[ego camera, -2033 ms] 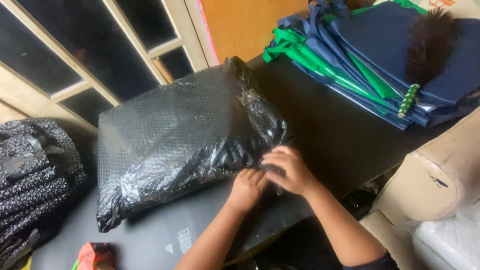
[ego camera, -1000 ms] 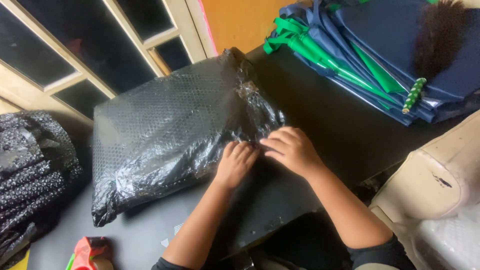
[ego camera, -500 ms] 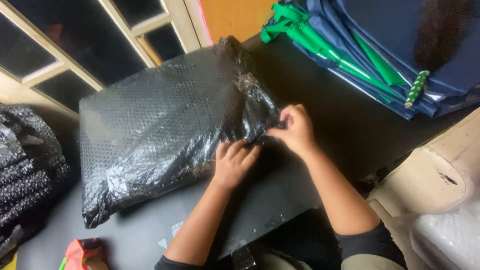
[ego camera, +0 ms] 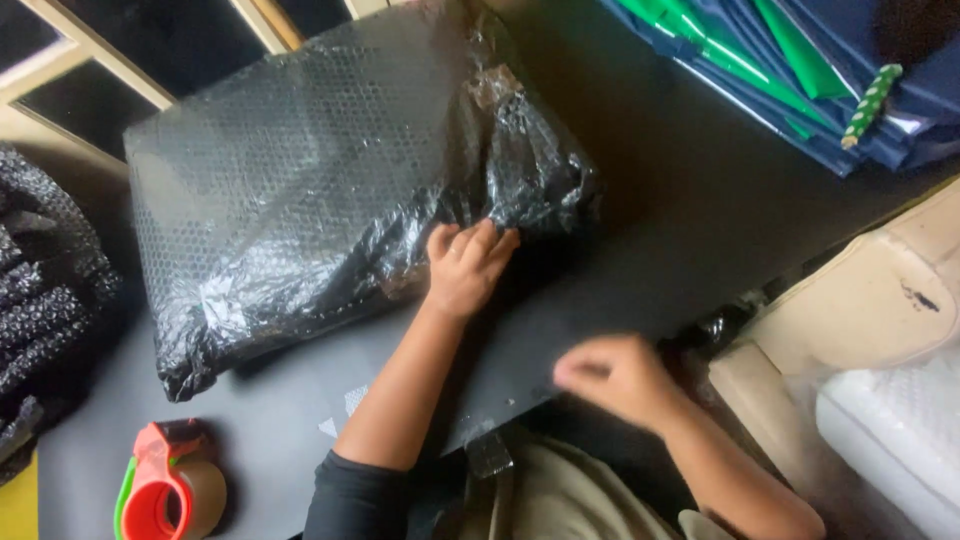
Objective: The person packages an item wrapped in black bubble wrap by applying several strips of adhesive tape to the seams with a tape dispenser. They then use a feather duster to clean the top of the package before moving it aside.
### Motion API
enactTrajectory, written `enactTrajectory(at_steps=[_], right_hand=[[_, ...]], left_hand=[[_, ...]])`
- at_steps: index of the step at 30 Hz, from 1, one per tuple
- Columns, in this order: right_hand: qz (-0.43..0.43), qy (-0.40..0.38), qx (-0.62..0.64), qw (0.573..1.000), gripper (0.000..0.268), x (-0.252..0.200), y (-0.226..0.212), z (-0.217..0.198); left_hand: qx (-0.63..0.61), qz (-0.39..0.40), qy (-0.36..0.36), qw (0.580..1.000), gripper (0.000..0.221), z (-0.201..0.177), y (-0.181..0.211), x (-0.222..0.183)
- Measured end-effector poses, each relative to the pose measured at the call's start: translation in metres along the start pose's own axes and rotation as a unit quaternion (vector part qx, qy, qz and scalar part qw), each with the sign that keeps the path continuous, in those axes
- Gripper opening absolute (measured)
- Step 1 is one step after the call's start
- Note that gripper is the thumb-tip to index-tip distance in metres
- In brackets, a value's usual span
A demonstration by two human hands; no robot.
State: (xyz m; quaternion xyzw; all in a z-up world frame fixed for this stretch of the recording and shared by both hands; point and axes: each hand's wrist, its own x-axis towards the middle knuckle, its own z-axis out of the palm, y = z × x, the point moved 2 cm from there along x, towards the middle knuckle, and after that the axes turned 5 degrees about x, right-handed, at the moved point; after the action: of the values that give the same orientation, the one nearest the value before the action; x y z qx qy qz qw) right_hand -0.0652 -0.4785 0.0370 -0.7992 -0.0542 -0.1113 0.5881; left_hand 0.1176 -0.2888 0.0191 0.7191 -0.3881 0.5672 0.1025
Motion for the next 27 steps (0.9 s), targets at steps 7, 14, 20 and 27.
enactTrajectory(at_steps=[7,14,20,27], right_hand=[[0.309,-0.194,0.008,0.931,0.027,-0.066,0.029,0.08],[0.329,-0.152,0.152,0.92,0.015,-0.076,0.019,0.12],[0.113,-0.209,0.009,0.971,0.009,-0.064,-0.016,0.105],[-0.012,-0.067,0.047,0.997,0.009,0.013,-0.07,0.008]], left_hand=[[0.029,0.015,-0.047,0.998,0.007,-0.016,0.001,0.02],[0.035,0.021,-0.029,0.999,0.01,-0.017,0.0,0.021],[0.011,0.018,-0.029,0.999,0.008,-0.02,-0.001,0.025],[0.008,0.011,-0.033,0.999,0.008,-0.013,-0.003,0.019]])
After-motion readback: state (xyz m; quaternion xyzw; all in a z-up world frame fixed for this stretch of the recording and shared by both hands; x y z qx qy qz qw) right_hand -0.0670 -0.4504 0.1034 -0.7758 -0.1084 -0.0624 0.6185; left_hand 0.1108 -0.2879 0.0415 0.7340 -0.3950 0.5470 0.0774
